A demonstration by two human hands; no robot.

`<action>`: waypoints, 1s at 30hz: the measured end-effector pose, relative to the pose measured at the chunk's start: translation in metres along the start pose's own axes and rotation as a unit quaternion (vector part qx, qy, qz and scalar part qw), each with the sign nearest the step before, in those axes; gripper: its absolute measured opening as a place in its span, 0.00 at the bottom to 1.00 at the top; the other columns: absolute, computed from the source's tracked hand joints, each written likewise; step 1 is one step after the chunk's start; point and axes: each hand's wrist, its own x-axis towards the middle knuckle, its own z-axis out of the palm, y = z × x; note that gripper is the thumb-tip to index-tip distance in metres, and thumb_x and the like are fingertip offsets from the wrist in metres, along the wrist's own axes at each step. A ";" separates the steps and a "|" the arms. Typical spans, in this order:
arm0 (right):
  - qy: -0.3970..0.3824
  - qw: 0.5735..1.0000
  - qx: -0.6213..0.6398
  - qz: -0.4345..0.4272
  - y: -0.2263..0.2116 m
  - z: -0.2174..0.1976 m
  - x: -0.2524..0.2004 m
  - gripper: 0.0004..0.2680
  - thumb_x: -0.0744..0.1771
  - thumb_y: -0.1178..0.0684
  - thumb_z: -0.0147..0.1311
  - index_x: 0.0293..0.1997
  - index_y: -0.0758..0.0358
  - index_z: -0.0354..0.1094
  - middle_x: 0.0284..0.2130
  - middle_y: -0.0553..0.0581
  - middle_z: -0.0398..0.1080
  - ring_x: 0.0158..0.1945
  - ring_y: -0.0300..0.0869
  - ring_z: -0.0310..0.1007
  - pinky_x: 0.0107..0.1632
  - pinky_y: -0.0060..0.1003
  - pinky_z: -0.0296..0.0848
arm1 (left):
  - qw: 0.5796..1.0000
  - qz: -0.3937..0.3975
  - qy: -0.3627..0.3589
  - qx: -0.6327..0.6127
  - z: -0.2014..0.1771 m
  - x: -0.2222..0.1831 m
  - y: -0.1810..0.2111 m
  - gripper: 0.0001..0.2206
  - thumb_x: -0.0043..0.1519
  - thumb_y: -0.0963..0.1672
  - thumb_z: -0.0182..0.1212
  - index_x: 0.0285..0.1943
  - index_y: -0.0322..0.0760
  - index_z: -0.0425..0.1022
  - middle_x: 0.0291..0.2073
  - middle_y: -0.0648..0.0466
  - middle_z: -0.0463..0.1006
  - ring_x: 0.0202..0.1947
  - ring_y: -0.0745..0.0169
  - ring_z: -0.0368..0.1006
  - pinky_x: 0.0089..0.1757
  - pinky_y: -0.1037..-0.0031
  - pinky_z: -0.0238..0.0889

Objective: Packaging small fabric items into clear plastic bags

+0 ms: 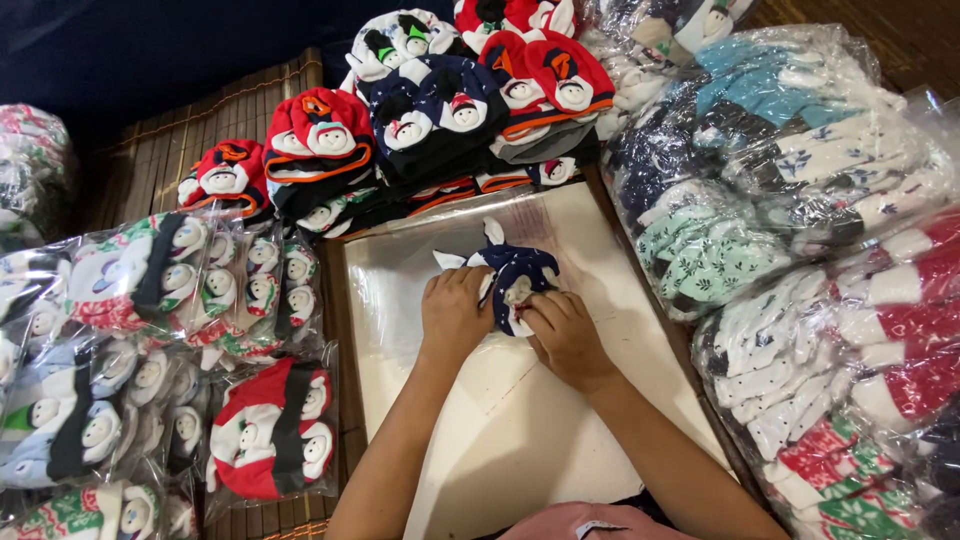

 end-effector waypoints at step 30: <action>-0.091 0.988 0.050 0.117 0.013 -0.010 -0.006 0.22 0.58 0.49 0.63 0.59 0.53 0.66 0.56 0.55 0.66 0.64 0.50 0.63 0.62 0.49 0.59 | 0.993 0.075 0.052 0.073 -0.019 -0.023 0.022 0.13 0.63 0.52 0.61 0.47 0.45 0.80 0.34 0.55 0.80 0.41 0.57 0.77 0.54 0.62 0.62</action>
